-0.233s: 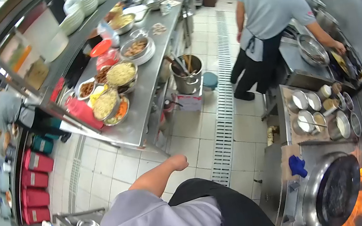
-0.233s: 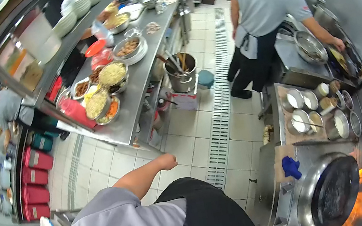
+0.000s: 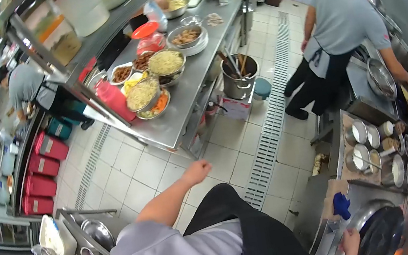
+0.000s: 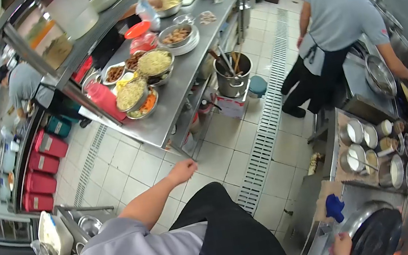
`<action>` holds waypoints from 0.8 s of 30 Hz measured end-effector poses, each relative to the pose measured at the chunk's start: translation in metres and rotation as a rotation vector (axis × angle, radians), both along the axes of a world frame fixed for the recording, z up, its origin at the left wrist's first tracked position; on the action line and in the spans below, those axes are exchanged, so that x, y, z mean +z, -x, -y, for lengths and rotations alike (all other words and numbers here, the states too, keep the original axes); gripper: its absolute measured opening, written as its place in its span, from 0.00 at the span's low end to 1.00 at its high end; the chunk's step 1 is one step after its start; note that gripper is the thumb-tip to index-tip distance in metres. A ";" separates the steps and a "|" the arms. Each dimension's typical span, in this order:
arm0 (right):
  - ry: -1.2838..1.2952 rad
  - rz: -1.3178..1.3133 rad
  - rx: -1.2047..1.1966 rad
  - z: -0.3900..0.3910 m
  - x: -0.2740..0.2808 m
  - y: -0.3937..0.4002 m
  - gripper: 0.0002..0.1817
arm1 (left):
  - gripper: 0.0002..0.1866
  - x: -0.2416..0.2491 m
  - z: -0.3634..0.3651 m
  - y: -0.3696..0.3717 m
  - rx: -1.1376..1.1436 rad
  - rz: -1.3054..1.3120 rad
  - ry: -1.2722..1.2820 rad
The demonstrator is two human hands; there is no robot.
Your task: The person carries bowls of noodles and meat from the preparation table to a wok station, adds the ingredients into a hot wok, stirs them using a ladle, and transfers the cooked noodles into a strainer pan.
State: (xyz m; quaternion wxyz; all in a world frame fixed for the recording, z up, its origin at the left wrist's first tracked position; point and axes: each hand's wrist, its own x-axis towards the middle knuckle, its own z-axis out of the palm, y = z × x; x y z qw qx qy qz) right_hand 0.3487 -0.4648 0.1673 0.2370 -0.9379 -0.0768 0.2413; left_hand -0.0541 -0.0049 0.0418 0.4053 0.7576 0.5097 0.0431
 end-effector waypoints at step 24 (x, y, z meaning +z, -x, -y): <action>-0.369 -1.162 0.690 -0.641 0.015 0.333 0.22 | 0.19 0.052 -0.163 0.091 0.851 1.144 0.597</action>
